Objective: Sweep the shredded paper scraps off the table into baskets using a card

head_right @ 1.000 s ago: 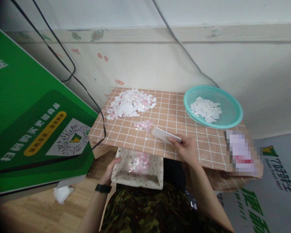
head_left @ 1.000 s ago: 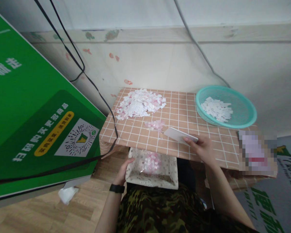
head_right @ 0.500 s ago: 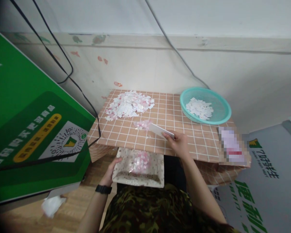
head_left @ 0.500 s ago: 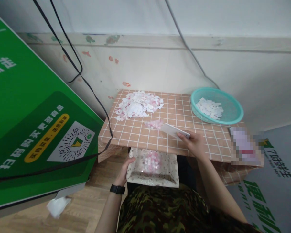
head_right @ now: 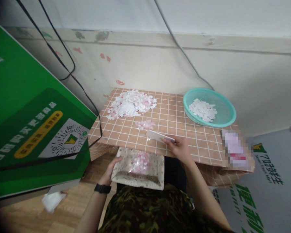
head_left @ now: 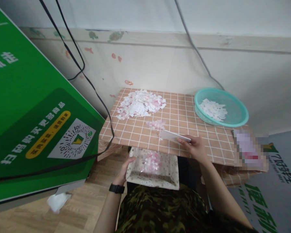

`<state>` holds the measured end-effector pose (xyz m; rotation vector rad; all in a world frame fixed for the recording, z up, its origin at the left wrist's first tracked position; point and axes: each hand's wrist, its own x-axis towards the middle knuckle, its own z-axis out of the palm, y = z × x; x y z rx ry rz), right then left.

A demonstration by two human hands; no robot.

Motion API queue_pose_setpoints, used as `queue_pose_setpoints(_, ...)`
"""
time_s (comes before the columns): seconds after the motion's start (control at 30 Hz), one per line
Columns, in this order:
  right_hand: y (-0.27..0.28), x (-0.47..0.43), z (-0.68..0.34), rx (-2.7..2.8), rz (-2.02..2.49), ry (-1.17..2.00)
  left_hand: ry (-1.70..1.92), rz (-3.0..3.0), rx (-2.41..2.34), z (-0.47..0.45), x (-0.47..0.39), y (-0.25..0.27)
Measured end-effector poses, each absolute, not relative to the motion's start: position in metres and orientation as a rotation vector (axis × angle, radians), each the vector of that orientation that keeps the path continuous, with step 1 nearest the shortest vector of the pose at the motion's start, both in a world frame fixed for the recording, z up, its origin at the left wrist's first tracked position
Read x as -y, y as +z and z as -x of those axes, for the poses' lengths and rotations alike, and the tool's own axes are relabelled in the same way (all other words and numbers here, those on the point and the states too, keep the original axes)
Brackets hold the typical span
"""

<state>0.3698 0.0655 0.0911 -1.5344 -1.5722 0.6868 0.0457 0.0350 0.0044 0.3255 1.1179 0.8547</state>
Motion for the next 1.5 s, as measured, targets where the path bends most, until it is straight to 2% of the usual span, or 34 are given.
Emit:
queue_pose_setpoints(0.4,0.088,-0.044,-0.359,1.613,1.482,0.722,0.787,-0.319,-1.048,-0.043,-0.032,0.004)
queue_pose_setpoints(0.57,0.087,-0.031,-0.349,1.682,1.363,0.833,0.796,-0.314,-1.07,-0.043,-0.033,0.005)
queue_pose_setpoints(0.8,0.075,-0.049,-0.362,1.452,1.603,0.487,0.773,-0.289,-1.039,-0.039,-0.034,0.0)
queue_pose_setpoints(1.0,0.071,-0.072,-0.35,1.403,1.596,0.523,0.777,-0.309,-1.123,-0.034,-0.038,0.002)
queue_pose_setpoints(1.23,0.085,-0.088,-0.345,1.625,1.482,0.647,0.745,-0.294,-1.073,-0.031,-0.039,0.01)
queue_pose_setpoints(1.5,0.084,-0.088,-0.334,1.517,1.571,0.493,0.725,-0.281,-1.081,-0.031,-0.039,0.012)
